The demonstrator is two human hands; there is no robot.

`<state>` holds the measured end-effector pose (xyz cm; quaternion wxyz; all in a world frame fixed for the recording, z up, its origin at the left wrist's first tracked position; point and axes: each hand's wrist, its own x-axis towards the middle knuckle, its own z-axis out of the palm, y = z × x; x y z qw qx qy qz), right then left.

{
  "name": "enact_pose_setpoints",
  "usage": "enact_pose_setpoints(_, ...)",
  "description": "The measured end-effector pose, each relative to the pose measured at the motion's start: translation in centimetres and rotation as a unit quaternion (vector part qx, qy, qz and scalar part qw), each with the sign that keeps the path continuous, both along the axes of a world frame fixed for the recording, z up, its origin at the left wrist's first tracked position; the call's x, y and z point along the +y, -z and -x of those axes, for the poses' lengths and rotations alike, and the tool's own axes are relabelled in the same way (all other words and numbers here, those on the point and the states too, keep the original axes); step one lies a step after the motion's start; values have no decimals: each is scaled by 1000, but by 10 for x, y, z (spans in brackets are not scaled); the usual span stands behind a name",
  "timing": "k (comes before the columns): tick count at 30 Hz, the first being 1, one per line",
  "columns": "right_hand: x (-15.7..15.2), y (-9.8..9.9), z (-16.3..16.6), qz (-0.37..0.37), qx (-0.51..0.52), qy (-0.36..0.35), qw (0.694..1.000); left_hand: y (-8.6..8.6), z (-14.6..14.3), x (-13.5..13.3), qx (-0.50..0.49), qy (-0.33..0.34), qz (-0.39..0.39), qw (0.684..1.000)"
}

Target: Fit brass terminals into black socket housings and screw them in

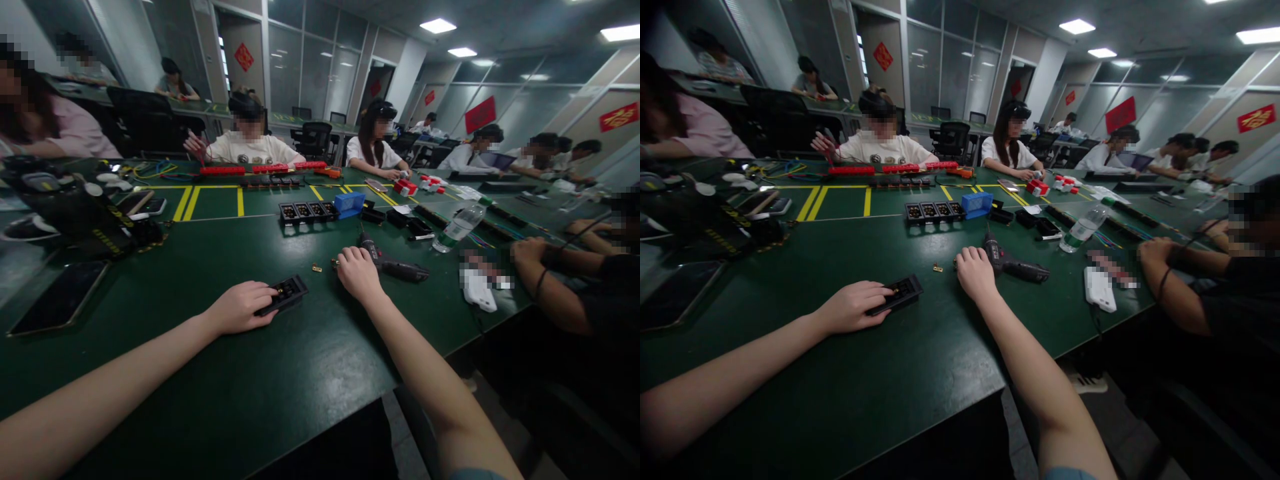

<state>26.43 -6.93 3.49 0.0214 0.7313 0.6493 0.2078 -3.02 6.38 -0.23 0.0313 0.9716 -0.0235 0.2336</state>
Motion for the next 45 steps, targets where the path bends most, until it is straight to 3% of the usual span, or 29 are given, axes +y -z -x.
enact_pose_setpoints(3,-5,-4,13,-52,-12,-41,998,0,0,0,-2,-2,-6,1000)
enact_pose_setpoints(7,-6,-7,25,-49,5,-52,997,0,1,0,4,-4,-5,1000)
enact_pose_setpoints(16,3,0,26,40,40,26,998,-1,0,-1,-1,1,-11,1000)
enact_pose_setpoints(24,2,7,35,14,68,95,993,0,1,0,8,-1,-11,1000)
enact_pose_setpoints(32,1,4,47,-68,27,28,997,-1,0,-1,9,0,-10,1000)
enact_pose_setpoints(38,3,7,43,-32,20,10,999,-2,0,-1,7,-2,-3,1000)
enact_pose_setpoints(45,5,9,46,-6,32,51,998,-2,0,-1,14,-2,-16,1000)
